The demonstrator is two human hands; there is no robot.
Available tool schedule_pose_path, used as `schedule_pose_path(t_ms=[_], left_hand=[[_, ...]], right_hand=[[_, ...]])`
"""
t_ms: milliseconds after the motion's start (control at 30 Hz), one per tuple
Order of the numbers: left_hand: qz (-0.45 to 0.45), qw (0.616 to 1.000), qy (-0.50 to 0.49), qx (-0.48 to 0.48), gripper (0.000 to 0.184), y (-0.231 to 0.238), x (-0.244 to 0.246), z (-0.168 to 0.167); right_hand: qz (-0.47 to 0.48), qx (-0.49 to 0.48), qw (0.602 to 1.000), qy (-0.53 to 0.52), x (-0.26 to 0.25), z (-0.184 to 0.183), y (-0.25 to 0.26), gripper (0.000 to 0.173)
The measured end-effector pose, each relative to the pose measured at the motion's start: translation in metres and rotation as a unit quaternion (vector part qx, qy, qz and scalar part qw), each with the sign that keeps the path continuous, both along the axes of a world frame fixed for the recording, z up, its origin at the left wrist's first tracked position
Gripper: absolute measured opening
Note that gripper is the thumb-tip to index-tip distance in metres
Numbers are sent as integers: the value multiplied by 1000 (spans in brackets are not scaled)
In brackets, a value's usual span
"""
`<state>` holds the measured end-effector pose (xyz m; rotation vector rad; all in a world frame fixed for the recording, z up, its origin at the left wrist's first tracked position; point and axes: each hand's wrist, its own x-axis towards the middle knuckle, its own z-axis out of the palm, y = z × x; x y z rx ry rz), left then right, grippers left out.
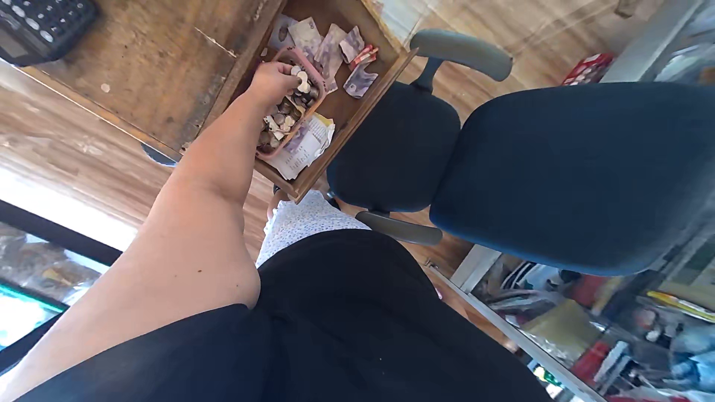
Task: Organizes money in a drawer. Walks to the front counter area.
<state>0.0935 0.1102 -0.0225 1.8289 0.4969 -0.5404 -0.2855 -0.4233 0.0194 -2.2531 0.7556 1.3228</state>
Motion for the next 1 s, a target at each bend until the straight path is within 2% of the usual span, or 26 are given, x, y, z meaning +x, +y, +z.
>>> schedule_pose_path(t_ms=[167,333,400,467,567,667,733,833,900,933,1000], left_hand=[[106,989,17,-99,32,-6,-5,6],[159,984,10,-76,38,-6,4,2],[168,982,18,-89,38,-7,6,5],[170,976,9,-138,36,-8,3,16],[201,942,-15,-267,17,-3,-6,46],[195,921,-31,-335,43,19,-16,72],[192,935,-9,-298,50,34,-21,80],[157,975,57,-144,32,42,-30,81],[63,994,85,13,26,39,-43,84],[-12,990,90,106,24,38,-49,86],[-152,957,90,231,40,36,-60,89]], right_hand=[[-19,7,1000,0,9,10,14,45],[-38,-2,999,-12,7,6,18,43],[-55,-2,998,25,25,24,35,43],[-56,-10,998,37,34,35,44,42],[-47,-5,999,21,24,23,33,42],[-38,-1,999,1,11,5,19,41],[-42,5,999,2,3,-6,9,42],[-31,4,999,11,0,-16,2,43],[-29,10,999,25,12,-4,12,45],[-27,12,999,22,15,-2,13,45],[-21,12,1000,-5,12,-8,10,42]])
